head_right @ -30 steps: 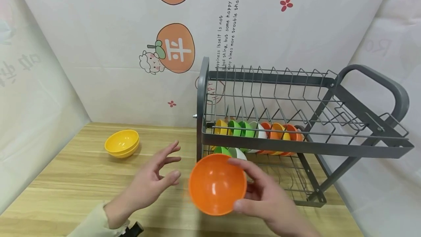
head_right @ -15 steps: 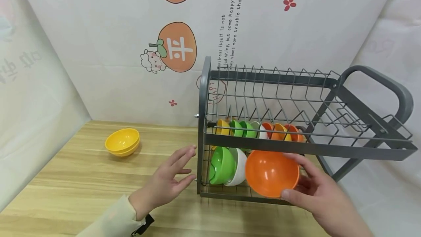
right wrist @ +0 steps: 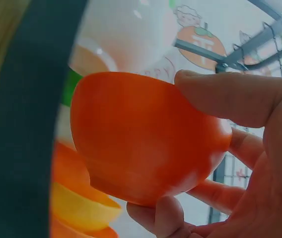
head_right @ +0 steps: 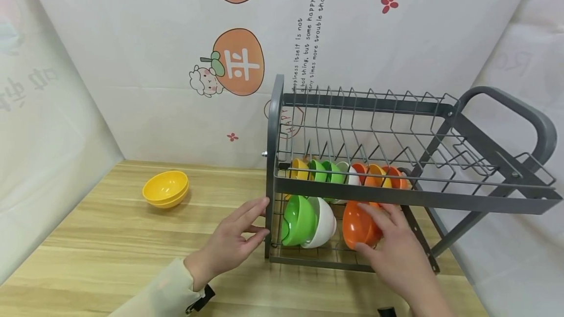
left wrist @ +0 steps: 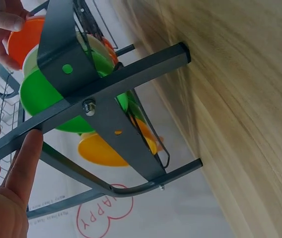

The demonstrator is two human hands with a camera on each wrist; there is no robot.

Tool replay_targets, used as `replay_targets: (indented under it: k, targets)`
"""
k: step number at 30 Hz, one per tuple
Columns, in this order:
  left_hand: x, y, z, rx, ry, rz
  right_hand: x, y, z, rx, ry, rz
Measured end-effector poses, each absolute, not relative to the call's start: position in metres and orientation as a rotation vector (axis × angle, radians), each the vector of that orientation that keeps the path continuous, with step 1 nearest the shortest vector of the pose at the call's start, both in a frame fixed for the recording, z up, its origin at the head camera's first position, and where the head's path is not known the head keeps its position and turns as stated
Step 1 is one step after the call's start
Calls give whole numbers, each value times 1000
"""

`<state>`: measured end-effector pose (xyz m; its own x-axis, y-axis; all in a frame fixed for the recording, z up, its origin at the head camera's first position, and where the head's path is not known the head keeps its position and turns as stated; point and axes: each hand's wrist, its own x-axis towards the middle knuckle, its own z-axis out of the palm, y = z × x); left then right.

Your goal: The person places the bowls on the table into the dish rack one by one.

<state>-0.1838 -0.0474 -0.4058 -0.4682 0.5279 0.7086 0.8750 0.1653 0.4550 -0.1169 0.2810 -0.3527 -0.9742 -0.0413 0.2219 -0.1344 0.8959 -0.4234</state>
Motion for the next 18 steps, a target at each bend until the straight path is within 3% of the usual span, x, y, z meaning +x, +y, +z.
replay_targets:
  k: [9,18]
  targets:
    - [-189,-44,-411,-1260,-1993,-886,-129,261,-363,99,-2949,635]
    - [-189,-42,-413,-1217,-1959,-861,-132,251,-365,167,-2944,581]
